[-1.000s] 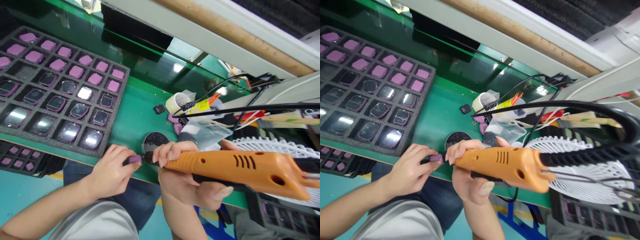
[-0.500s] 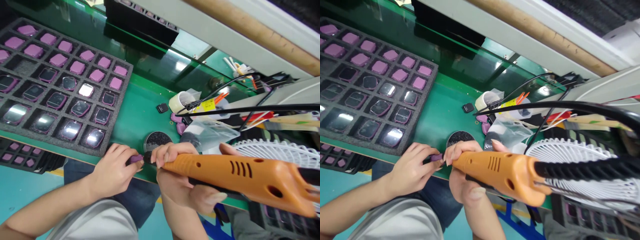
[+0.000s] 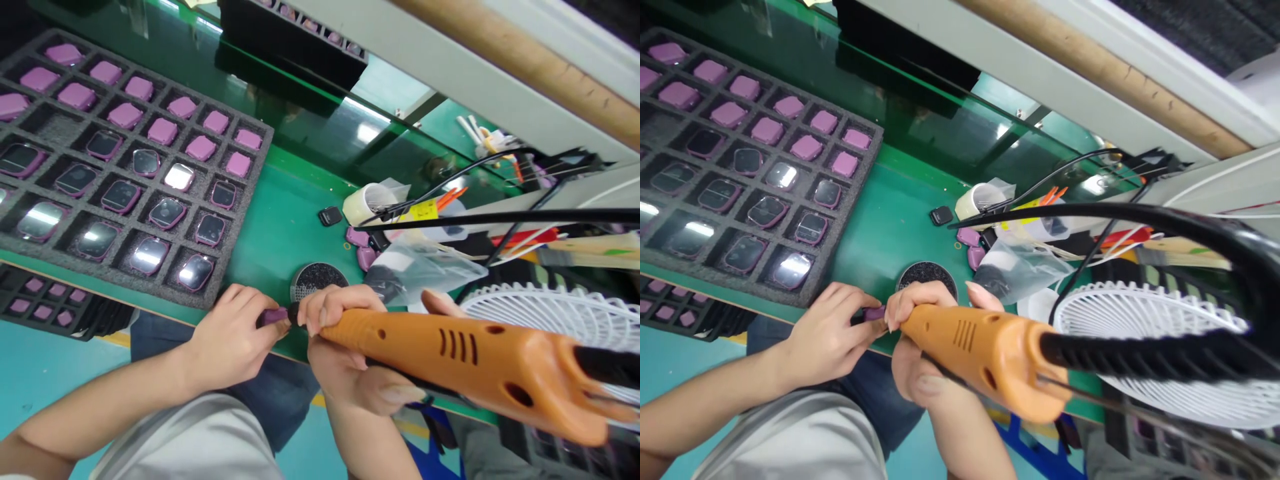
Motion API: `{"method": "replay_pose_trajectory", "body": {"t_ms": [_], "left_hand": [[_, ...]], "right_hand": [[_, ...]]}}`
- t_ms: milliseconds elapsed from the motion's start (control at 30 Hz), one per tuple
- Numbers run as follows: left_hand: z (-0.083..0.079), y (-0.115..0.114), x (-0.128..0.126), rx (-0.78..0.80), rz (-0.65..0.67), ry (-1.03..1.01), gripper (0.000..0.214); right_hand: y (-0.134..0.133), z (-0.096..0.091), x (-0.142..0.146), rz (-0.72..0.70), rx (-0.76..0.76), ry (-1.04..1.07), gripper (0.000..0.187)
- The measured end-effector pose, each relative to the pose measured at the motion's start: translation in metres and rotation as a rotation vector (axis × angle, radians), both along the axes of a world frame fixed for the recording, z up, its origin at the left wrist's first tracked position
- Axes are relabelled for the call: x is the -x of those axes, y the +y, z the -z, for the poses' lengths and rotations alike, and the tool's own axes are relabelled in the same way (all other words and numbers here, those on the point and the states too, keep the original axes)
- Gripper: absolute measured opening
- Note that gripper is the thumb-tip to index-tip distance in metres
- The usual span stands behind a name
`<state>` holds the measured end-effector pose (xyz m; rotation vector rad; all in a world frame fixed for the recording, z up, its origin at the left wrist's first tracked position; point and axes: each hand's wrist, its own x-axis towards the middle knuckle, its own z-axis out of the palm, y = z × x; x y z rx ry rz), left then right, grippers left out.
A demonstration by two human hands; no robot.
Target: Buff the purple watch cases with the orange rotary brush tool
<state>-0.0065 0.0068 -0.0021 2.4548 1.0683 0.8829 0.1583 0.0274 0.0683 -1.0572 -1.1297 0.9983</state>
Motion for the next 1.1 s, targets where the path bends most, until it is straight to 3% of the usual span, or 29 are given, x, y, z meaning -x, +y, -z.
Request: {"method": "replay_pose_trajectory", "body": {"t_ms": [67,167,333,467,667,900,1100], "left_hand": [[0.001,0.0,0.0,-0.006,0.004,0.01,0.024],[0.001,0.0,0.0,-0.015,-0.004,0.01,0.019],[-0.003,0.0,0.002,0.026,-0.022,0.058,0.029],[-0.006,0.0,0.004,0.072,0.064,0.096,0.036],[-0.002,0.001,0.002,0.047,0.014,0.11,0.031],[-0.009,0.002,0.007,0.117,0.099,0.067,0.024],[-0.003,0.002,0.005,0.044,0.072,-0.014,0.019]], "right_hand": [[0.001,0.001,0.002,0.015,-0.013,0.034,0.065],[0.005,0.0,-0.001,0.036,-0.153,0.081,0.065],[0.021,-0.001,-0.02,0.205,-0.304,0.146,0.05],[0.032,0.007,-0.028,0.271,-0.312,0.182,0.045],[0.031,0.013,-0.024,0.272,-0.301,0.183,0.045],[0.033,0.017,-0.024,0.262,-0.324,0.158,0.04],[0.015,0.004,-0.029,0.202,-0.305,0.143,0.046]]}}
